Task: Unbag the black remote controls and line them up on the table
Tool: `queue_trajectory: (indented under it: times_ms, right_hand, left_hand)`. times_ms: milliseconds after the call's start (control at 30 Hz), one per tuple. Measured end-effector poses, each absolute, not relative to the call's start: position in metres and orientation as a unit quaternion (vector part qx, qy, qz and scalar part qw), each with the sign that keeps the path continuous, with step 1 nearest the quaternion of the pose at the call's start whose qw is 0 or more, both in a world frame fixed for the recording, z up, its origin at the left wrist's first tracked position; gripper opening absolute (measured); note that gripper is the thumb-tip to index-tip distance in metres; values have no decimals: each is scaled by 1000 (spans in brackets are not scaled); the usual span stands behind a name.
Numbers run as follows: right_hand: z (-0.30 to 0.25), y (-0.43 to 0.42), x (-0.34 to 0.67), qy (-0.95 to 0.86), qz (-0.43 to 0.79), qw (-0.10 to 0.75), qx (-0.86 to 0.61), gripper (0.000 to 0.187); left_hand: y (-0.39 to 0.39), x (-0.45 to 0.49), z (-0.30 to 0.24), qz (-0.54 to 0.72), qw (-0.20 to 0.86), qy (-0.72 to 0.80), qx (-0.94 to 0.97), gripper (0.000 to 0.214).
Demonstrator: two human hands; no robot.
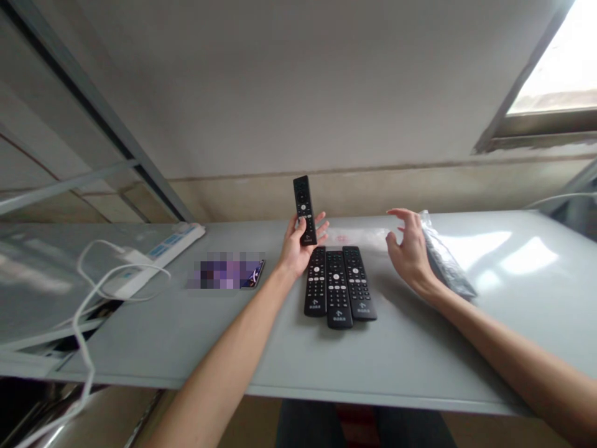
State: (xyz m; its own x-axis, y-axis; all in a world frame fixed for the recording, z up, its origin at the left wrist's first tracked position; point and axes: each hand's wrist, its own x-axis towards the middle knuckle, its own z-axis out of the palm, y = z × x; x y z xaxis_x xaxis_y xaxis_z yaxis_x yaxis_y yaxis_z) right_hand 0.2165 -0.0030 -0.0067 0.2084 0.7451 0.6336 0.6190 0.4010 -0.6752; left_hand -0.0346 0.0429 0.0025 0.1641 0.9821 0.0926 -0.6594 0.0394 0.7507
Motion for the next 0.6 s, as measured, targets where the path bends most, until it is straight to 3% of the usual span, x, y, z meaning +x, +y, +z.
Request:
queue_trajectory:
  times_ms: [100,333,600]
  right_hand:
    - [-1,-13,206,-732,30,479,-483,45]
    - [-20,-13,198,-820,123,296,-473,51]
    - [-28,-5,207,-828,164,261,-469,59]
  left_hand:
    - [43,-33,3,606,682,241,332,29]
    - [47,-38,1,621,660,242,347,28]
    - [53,-43,-4,642,635,280,326,25]
